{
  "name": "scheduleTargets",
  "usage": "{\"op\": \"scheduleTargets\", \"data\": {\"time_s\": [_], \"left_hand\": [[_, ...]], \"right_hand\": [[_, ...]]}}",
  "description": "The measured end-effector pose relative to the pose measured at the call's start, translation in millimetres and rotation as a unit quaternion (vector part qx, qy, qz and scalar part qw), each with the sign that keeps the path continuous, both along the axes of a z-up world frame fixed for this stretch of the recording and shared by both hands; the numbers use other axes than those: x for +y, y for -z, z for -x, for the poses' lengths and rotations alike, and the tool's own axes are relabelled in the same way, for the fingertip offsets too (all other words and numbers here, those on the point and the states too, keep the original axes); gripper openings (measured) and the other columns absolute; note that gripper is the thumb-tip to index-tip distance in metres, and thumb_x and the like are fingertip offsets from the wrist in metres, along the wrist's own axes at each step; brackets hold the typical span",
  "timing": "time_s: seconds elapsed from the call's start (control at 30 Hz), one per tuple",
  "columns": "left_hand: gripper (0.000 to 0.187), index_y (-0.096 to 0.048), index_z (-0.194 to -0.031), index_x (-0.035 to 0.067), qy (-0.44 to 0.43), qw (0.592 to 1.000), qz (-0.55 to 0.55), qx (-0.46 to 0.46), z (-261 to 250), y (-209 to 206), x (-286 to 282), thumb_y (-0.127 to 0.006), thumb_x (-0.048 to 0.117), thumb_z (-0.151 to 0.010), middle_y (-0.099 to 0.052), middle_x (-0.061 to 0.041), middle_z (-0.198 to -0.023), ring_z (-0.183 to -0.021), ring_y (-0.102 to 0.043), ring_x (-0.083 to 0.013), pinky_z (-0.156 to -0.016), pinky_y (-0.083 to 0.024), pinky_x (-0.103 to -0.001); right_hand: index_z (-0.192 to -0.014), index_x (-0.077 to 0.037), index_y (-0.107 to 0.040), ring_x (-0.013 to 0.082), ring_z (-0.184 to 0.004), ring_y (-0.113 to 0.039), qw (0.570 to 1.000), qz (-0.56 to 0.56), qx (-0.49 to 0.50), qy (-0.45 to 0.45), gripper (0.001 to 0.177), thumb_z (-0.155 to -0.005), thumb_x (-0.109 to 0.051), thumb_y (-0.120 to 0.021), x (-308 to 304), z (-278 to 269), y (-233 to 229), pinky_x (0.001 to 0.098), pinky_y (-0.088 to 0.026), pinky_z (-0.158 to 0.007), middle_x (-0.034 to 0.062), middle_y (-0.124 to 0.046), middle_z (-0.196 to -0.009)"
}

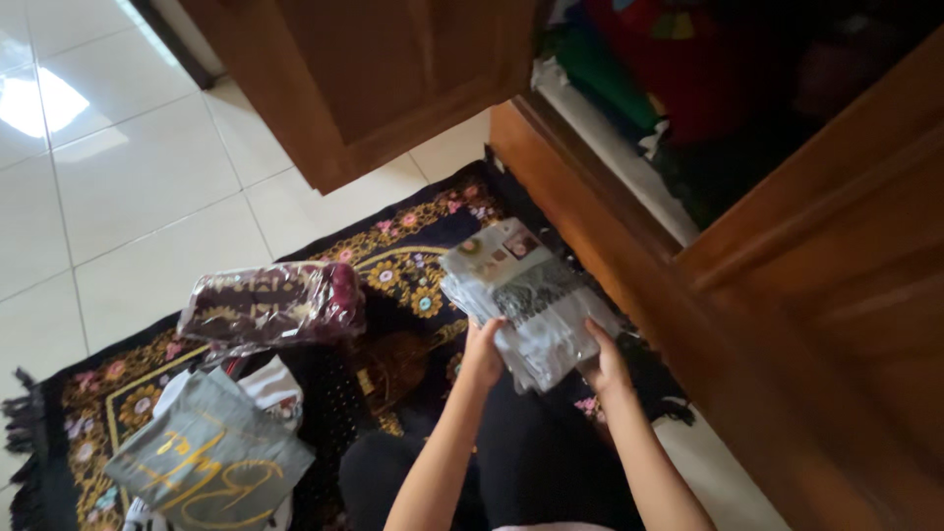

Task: The person sits on a rug and removes various folded clothes from a wooden cabinet, placing them on the floor. They then fold a red t-shirt and a blue t-shirt by hand and place them on the pile.

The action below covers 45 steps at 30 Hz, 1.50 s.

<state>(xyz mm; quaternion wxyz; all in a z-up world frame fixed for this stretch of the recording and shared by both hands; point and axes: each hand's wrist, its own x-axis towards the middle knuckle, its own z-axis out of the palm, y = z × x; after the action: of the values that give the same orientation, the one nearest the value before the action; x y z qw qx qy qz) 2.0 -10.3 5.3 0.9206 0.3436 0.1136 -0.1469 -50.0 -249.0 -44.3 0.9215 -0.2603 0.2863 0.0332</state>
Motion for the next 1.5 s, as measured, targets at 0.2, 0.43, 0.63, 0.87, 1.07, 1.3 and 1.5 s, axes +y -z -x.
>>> {"op": "scheduleTargets", "data": {"time_s": [0.2, 0.43, 0.63, 0.87, 1.07, 1.3, 1.5], "left_hand": [[0.063, -0.045, -0.144, 0.012, 0.003, 1.0, 0.012, -0.002, 5, -19, -13, -0.061, 0.001, -0.084, -0.06, -0.008, -0.125, -0.115, -0.058, -0.0271, -0.093, -0.054, -0.046], [0.071, -0.04, -0.146, 0.021, -0.093, 0.996, 0.009, 0.014, 15, -47, 78, -0.057, 0.005, -0.079, -0.057, -0.011, -0.129, -0.116, -0.06, -0.0314, -0.092, -0.056, -0.053], [0.064, -0.043, -0.148, 0.016, -0.237, 0.971, -0.024, 0.028, 26, -29, 203, -0.056, 0.01, -0.086, -0.054, -0.012, -0.132, -0.118, -0.059, -0.0291, -0.097, -0.054, -0.054], [0.056, -0.049, -0.138, 0.003, -0.384, 0.913, 0.104, -0.091, -43, 38, 345, -0.056, 0.007, -0.082, -0.064, -0.012, -0.123, -0.115, -0.064, -0.0306, -0.104, -0.054, -0.048], [0.068, -0.035, -0.141, 0.003, -0.461, 0.882, -0.045, 0.092, -74, 42, 421, -0.061, 0.012, -0.079, -0.052, -0.016, -0.127, -0.117, -0.055, -0.0311, -0.102, -0.048, -0.048], [0.096, -0.011, -0.15, -0.006, -0.42, 0.822, -0.224, 0.312, -58, 59, 395, -0.071, 0.028, -0.084, -0.027, -0.025, -0.15, -0.138, -0.036, -0.0342, -0.113, -0.034, -0.045], [0.114, 0.009, -0.16, -0.003, -0.451, 0.759, -0.362, 0.299, -78, 64, 324, -0.071, 0.034, -0.089, 0.001, -0.028, -0.168, -0.156, -0.01, -0.0355, -0.127, -0.016, -0.043]], "right_hand": [[-0.134, -0.009, -0.061, 0.0308, -0.12, -0.062, 1.0, 0.005, 0.001, 0.004, 0.061, -0.078, -0.026, -0.081, -12, 6, -2, 0.0491, -0.046, -0.105, 0.0094, -0.068, -0.129], [-0.13, -0.013, -0.063, 0.0242, -0.114, -0.065, 0.993, -0.005, -0.045, -0.106, 0.053, -0.082, -0.024, -0.083, 70, -40, 2, 0.0442, -0.051, -0.101, 0.0037, -0.069, -0.122], [-0.123, -0.012, -0.067, 0.0232, -0.108, -0.068, 0.97, -0.036, -0.05, -0.237, 0.044, -0.083, -0.024, -0.08, 216, -92, -21, 0.0429, -0.054, -0.096, 0.0033, -0.073, -0.114], [-0.156, -0.021, -0.008, 0.0203, -0.108, -0.067, 0.909, 0.227, -0.122, -0.328, 0.096, -0.088, -0.018, -0.076, 348, -164, -50, 0.042, -0.052, -0.089, 0.0052, -0.07, -0.119], [-0.164, -0.025, 0.003, 0.0243, -0.087, -0.072, 0.887, 0.287, -0.086, -0.35, 0.106, -0.087, -0.021, -0.07, 336, -181, -5, 0.0428, -0.056, -0.076, 0.0121, -0.07, -0.111], [-0.164, -0.029, -0.006, 0.0246, -0.084, -0.072, 0.878, 0.301, -0.055, -0.368, 0.098, -0.088, -0.018, -0.066, 324, -167, 11, 0.0407, -0.055, -0.073, 0.0125, -0.071, -0.111], [-0.165, -0.029, -0.01, 0.0227, -0.086, -0.073, 0.887, 0.241, -0.072, -0.388, 0.085, -0.095, -0.024, -0.059, 318, -161, -10, 0.0393, -0.057, -0.076, 0.0126, -0.072, -0.114]]}}
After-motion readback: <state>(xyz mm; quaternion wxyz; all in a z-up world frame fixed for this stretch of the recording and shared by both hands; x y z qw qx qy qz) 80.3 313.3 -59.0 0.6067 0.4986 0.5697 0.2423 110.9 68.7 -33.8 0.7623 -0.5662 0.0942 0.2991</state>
